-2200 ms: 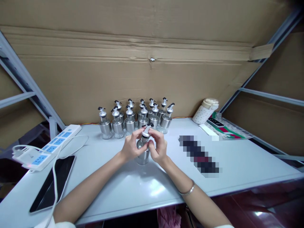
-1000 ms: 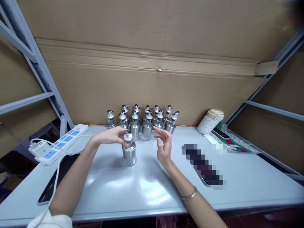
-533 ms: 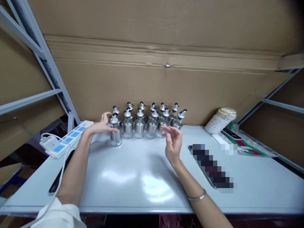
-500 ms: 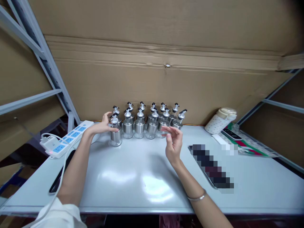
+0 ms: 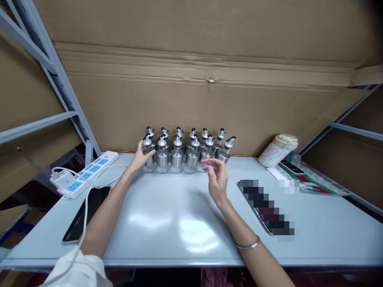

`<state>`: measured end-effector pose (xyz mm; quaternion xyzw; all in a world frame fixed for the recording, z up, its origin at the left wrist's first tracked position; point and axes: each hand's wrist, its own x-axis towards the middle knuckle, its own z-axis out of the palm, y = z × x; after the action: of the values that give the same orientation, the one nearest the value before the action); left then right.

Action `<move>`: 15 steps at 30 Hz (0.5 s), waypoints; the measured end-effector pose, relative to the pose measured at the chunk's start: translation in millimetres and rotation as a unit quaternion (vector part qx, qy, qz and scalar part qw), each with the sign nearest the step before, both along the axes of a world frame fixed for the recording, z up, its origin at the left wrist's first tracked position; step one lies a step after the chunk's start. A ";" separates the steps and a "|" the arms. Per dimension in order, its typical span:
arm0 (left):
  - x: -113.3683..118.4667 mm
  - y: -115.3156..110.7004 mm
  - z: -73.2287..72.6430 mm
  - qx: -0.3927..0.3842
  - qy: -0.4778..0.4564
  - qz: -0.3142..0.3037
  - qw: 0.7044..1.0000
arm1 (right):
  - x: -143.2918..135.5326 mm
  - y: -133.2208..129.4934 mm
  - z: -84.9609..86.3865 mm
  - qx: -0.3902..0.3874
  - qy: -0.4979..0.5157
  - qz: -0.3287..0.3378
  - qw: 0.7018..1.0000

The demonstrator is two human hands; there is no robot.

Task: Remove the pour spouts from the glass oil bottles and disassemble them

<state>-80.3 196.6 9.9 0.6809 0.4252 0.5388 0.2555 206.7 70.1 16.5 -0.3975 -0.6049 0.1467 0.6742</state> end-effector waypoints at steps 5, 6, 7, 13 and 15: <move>0.1 -7.8 3.4 0.011 0.033 0.038 0.999 | -11.6 16.2 -2.8 -0.136 -0.144 0.131 0.971; 0.2 -9.6 5.4 0.013 0.051 0.055 0.997 | -16.2 23.0 -4.8 -0.170 -0.152 0.174 0.958; 0.4 -11.2 7.4 0.012 0.068 0.071 0.995 | -20.9 30.7 -7.0 -0.189 -0.154 0.198 0.949; 3.4 -14.0 12.3 0.010 0.086 0.069 0.994 | -37.9 66.2 -19.8 -0.205 -0.123 0.212 0.948; 4.6 -12.8 11.0 0.013 0.084 0.069 0.994 | -38.6 66.5 -23.1 -0.201 -0.107 0.205 0.952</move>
<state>-75.7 183.8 20.9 0.6959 0.4840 0.5016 0.1727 168.1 136.6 -6.7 -0.4053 -0.6997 0.3572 0.4674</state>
